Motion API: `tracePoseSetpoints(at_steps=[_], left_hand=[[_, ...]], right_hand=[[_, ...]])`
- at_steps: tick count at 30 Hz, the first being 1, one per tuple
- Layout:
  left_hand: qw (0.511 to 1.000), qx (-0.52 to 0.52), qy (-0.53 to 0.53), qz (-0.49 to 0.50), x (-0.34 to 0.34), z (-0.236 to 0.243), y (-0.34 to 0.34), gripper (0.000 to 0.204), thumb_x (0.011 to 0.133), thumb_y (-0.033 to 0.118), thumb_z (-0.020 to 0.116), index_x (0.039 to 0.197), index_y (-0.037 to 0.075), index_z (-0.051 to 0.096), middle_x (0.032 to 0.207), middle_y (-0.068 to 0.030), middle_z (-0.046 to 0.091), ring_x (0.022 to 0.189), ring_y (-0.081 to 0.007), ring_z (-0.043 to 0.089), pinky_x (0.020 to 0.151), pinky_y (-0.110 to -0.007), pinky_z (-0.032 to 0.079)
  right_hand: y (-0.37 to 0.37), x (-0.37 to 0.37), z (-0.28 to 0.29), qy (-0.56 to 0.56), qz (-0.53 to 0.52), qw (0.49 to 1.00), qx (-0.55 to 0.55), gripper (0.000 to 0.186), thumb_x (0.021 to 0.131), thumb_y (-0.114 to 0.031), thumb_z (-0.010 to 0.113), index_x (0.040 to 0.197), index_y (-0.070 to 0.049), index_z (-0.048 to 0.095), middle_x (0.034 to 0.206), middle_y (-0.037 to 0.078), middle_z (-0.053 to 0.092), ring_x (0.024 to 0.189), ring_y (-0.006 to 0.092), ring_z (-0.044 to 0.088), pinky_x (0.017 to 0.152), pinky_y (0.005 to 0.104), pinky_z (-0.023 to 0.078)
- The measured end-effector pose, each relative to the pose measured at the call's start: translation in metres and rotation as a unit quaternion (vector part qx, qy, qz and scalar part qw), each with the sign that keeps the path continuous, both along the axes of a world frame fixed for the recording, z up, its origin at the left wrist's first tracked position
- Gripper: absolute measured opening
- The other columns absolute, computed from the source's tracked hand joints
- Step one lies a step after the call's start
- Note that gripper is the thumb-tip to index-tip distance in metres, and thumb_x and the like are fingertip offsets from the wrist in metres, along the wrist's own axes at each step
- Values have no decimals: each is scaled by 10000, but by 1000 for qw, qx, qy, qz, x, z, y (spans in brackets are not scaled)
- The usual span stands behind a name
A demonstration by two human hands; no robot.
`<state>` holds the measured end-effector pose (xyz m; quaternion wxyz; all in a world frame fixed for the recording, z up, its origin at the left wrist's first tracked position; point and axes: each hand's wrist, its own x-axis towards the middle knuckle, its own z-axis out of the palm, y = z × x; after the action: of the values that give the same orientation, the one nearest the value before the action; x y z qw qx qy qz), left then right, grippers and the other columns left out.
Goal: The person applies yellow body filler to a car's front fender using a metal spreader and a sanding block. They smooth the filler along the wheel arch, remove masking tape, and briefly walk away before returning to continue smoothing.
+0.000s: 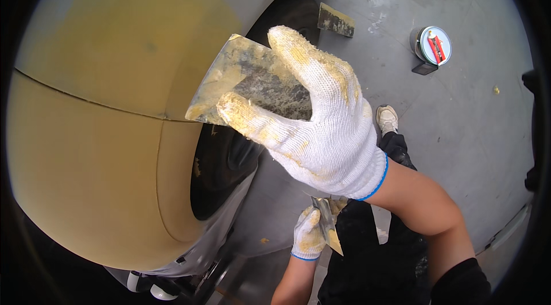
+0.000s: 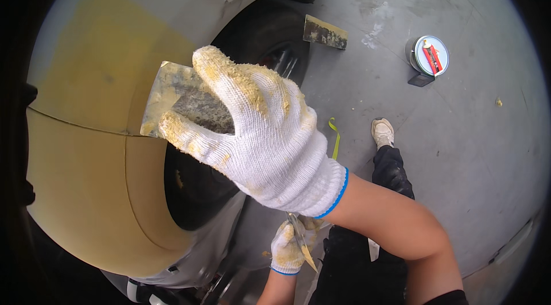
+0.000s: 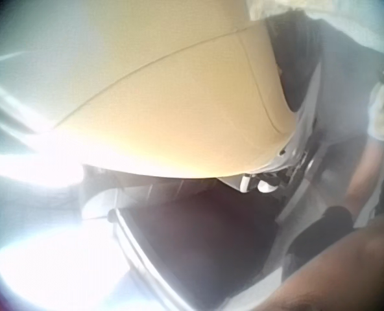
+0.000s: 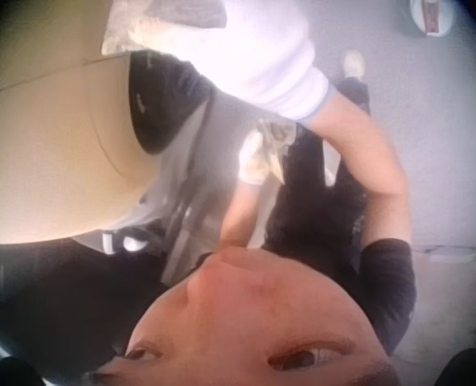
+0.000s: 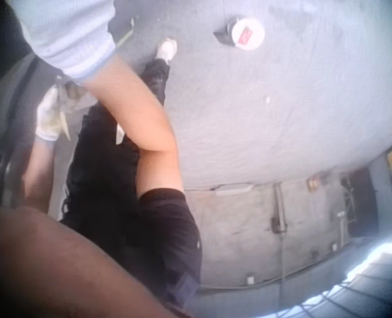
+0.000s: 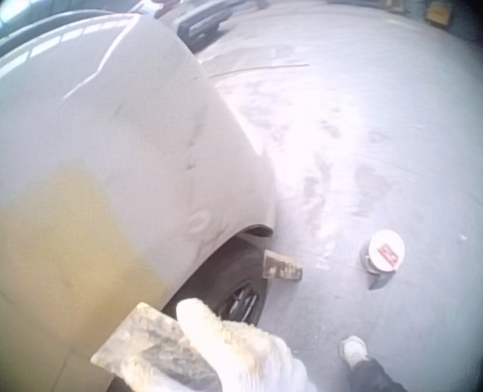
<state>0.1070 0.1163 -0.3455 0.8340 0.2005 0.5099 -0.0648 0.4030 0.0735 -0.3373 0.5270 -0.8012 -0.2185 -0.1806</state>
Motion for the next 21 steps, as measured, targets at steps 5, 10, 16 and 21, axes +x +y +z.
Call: tracePoseSetpoints(at_steps=[5, 10, 16, 21], left_hand=[[1000, 4, 5, -10, 2, 2, 0, 346, 955, 291, 683, 1134, -4, 691, 1296, -192, 668, 1323, -377, 550, 1212, -591, 285], [1000, -13, -8, 17, 2, 4, 2, 444, 957, 246, 682, 1282, -56, 648, 1243, -177, 698, 1200, -307, 644, 1077, -428, 462], [998, -45, -18, 35, -5, 5, 2, 403, 975, 192, 658, 1290, -58, 640, 1210, -160, 710, 1117, -284, 685, 993, -393, 529], [1000, -6, 11, 21, -7, 2, 1, 324, 946, 276, 688, 1104, -5, 703, 1139, -193, 675, 1204, -349, 579, 1169, -529, 329]], right_hand=[[14, 3, 7, 56, 20, 998, -16, 726, 769, -332, 897, 1392, -98, 606, 1258, 134, 613, 1025, 332, 638, 844, 466, 550], [14, 2, 17, 101, 14, 994, -40, 690, 772, -341, 890, 1375, -131, 627, 1246, 141, 609, 1015, 350, 635, 830, 466, 551], [1, 8, 19, 46, 51, 997, 15, 479, 756, -259, 875, 1218, -226, 752, 1331, 168, 568, 1035, 350, 628, 850, 467, 555], [9, 15, 13, 61, 54, 993, 89, 373, 748, -192, 829, 1117, -235, 796, 1363, 144, 553, 1070, 340, 617, 875, 445, 537]])
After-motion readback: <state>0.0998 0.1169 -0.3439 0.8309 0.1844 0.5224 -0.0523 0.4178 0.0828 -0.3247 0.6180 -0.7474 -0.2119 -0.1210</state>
